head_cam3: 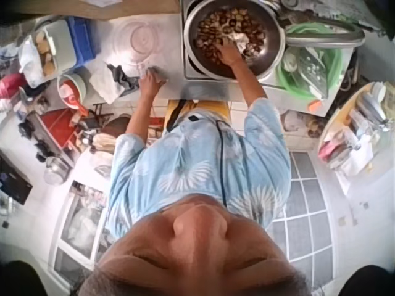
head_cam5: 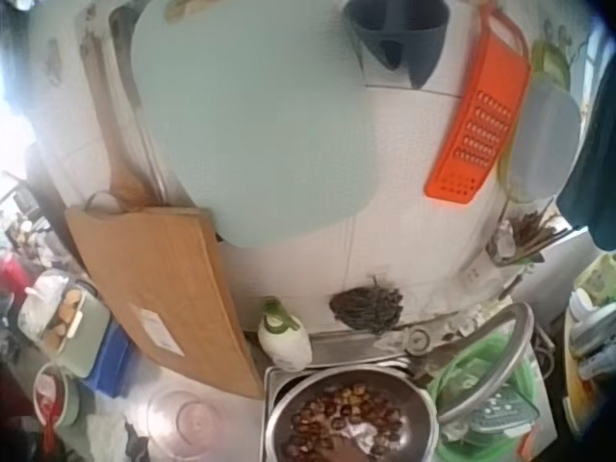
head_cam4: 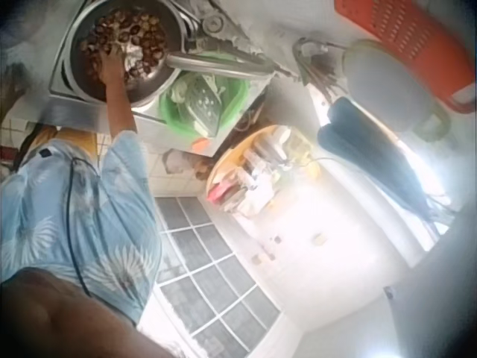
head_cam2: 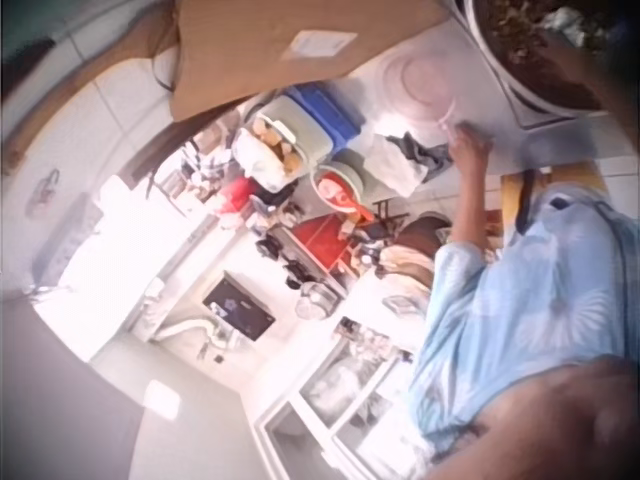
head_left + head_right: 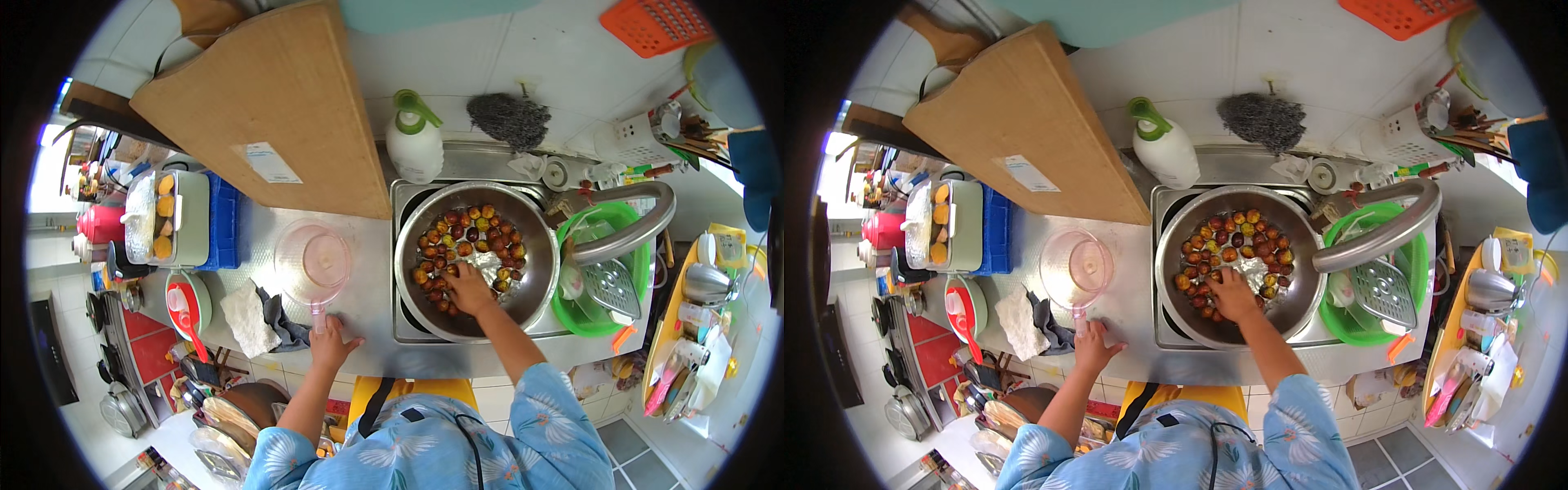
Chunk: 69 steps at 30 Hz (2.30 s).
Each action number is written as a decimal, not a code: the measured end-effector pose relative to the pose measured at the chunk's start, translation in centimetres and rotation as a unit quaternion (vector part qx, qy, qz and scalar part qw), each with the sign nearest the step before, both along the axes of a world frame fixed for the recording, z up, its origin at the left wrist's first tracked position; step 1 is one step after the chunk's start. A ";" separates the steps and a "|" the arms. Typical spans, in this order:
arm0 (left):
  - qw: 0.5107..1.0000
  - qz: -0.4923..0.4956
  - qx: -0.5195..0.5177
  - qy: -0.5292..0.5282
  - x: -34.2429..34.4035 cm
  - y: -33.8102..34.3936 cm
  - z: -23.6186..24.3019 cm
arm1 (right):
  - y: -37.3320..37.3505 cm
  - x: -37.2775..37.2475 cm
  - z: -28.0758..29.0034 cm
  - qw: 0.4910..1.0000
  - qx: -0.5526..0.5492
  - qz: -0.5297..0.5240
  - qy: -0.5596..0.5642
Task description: The person prepares a meal in a cluttered kitchen. They handle small round items in a bowl, transfer rice from a cooker into a bowl, stir-fry green vegetables in a wok, and serve the cooked vegetables into a small bowl.
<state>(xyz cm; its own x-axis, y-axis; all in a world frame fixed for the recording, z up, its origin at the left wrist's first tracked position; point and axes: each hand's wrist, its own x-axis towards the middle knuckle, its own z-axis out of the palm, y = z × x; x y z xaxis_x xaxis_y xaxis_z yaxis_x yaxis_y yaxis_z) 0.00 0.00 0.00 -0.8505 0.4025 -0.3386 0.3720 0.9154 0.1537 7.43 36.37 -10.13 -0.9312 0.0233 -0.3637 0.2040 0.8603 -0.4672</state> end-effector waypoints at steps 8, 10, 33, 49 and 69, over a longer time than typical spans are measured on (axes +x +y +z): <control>0.999 -0.017 -0.036 -0.027 -3.0 1.5 1.0 | 5.0 -6.9 2.0 0.936 0.175 -0.286 0.101; 0.998 -0.003 -0.055 -0.031 -3.2 1.9 1.2 | 1.7 -8.6 3.6 0.941 0.177 -0.287 -0.004; 0.997 0.003 -0.036 -0.065 -3.1 1.1 0.2 | 2.8 1.0 3.1 0.961 0.182 0.206 0.008; 0.998 -0.012 -0.044 -0.048 -3.6 2.3 2.1 | -1.4 -6.2 3.1 0.974 0.198 0.110 0.003; 1.000 -0.008 -0.001 -0.028 -3.3 1.6 1.5 | 5.7 -2.8 0.8 0.972 0.234 0.005 0.025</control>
